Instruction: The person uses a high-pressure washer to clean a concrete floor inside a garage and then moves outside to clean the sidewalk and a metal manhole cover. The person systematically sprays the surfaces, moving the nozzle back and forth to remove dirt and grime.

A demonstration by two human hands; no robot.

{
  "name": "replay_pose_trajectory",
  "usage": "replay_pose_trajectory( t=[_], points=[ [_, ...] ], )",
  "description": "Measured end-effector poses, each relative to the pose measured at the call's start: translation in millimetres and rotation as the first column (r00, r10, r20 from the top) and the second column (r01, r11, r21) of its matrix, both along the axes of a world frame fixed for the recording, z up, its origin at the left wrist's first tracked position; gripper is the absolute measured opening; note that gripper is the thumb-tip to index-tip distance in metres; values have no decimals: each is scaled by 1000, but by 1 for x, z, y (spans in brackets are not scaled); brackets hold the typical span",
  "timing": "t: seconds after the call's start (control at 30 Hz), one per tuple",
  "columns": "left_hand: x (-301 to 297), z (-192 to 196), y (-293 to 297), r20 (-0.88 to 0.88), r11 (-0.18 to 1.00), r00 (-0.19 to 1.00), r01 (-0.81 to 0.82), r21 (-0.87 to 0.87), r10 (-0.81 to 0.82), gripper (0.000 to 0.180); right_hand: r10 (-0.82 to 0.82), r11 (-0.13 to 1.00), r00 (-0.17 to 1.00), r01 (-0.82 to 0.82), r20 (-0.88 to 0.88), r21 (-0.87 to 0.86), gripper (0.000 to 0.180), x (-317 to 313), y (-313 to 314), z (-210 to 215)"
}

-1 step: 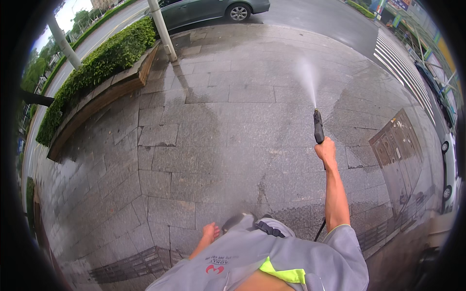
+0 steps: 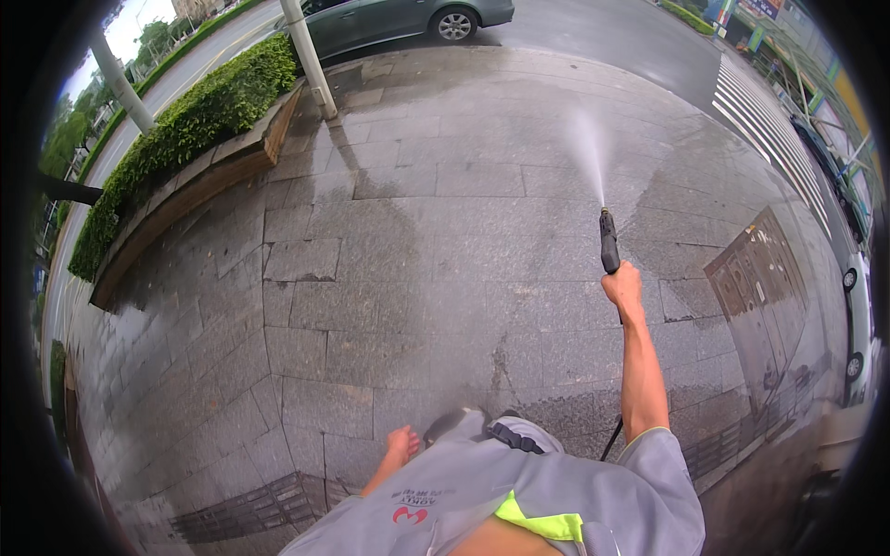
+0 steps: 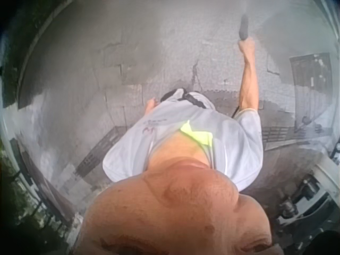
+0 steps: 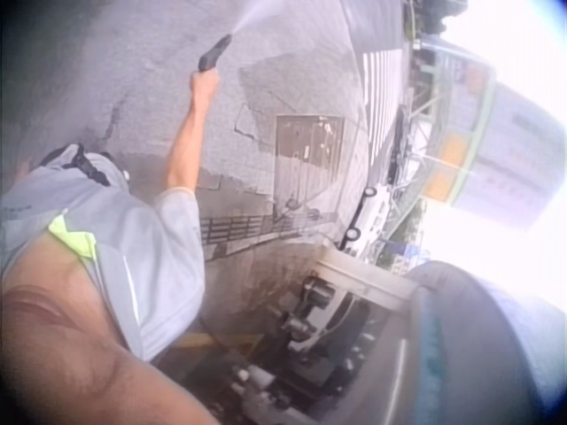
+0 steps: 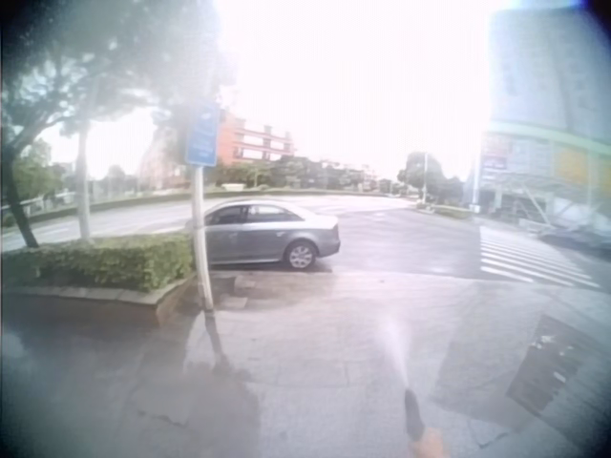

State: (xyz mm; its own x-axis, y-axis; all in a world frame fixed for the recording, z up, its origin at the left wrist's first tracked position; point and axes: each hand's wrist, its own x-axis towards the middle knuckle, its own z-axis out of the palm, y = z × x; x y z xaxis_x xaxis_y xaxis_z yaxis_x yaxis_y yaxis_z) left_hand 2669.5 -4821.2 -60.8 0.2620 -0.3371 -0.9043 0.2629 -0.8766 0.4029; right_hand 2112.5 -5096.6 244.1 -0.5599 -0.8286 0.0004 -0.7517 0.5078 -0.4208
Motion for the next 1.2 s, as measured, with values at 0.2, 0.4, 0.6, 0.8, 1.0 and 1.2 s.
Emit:
replay_pose_trajectory(
  t=[0.2,0.4,0.6,0.8,1.0,1.2],
  points=[
    [14,-9,18,12,1000,1000,24,0,-24,40,-23,999,1000,23,20,-24,29,-6,-3,21],
    [19,-16,31,23,1000,1000,20,4,-20,38,-72,996,997,71,-31,-51,30,-40,-10,12],
    [22,-32,45,8,999,1000,22,-23,-21,36,-61,998,998,61,-24,-12,31,-15,-9,31],
    [-1,-8,20,-35,1000,999,-11,-27,10,35,88,996,996,-88,2,9,30,12,-17,7],
    [-8,15,7,8,999,1000,-16,-30,16,34,135,991,990,-135,48,-20,31,34,-23,10],
    [2,7,25,47,998,997,56,-10,-55,38,105,994,994,-103,42,-44,31,25,-22,6]
  ],
)
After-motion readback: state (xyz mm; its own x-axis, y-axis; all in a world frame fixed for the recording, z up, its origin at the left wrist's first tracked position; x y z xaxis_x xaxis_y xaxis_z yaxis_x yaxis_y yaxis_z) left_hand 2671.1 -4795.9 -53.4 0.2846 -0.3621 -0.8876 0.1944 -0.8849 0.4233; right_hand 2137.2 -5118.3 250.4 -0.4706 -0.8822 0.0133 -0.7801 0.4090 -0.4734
